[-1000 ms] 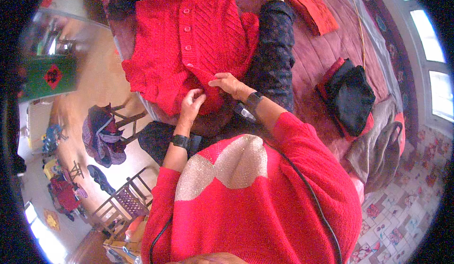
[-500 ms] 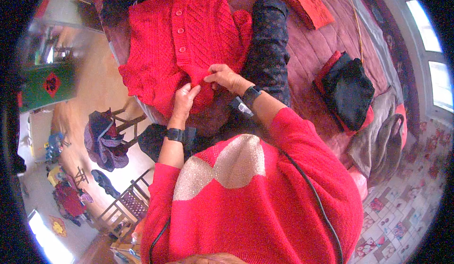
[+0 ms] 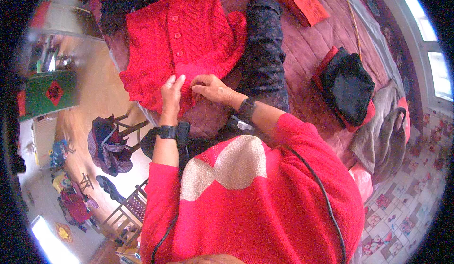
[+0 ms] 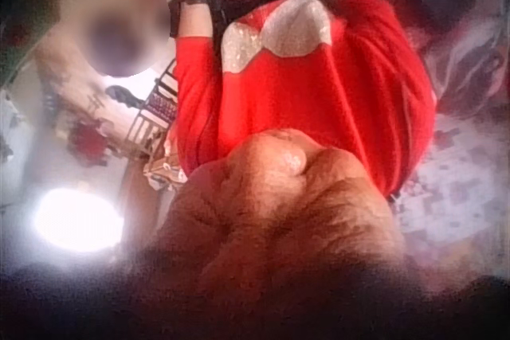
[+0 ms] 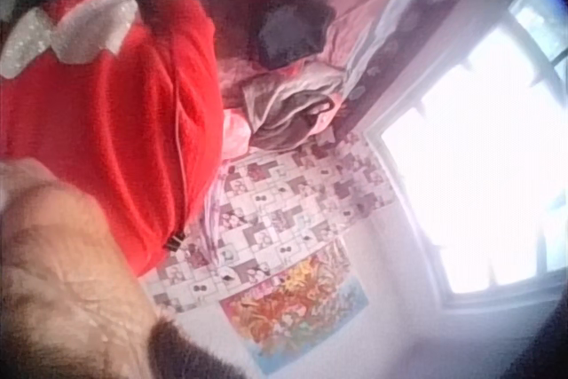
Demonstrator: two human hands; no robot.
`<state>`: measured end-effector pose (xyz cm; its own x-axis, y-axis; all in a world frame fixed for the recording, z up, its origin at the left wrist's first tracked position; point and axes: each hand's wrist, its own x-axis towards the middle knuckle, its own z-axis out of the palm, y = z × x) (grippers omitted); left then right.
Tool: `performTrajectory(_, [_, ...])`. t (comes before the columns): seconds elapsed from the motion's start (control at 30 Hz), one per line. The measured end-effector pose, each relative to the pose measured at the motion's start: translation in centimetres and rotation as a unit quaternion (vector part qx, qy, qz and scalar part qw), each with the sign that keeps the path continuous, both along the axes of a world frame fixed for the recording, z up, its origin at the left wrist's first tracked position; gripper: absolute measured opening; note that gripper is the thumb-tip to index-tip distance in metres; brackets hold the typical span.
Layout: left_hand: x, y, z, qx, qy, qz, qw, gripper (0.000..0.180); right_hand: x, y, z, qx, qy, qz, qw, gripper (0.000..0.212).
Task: The person lies on a bed and folds a red knitted cardigan by hand. They smooth the garment, fold the sleeves inward, fold the body in half, and then fold it again into a compact rectangle.
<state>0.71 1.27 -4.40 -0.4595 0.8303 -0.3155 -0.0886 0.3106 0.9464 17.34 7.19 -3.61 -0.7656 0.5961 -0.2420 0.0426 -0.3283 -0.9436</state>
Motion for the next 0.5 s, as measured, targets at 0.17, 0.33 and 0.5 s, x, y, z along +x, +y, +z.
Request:
performTrajectory(0.17, [3.6,-1.0,-0.1,0.103,0.277,-0.064,0.953,0.015,-0.5,0.3,-1.1,-0.064,-0.117,-0.045,0.99,0.041])
performTrajectory(0.33, [5.1,-4.5,-0.9,0.047,0.24,-0.139,0.96,0.021,0.8,0.7,-2.6,-0.135,-0.157,-0.058,0.977,0.029])
performTrajectory(0.5, [-0.8,-7.9,-1.6,-0.037,0.401,0.017,0.915,0.011,1.0,-0.1,-4.9,-0.064,-0.202,-0.007,0.977,0.023])
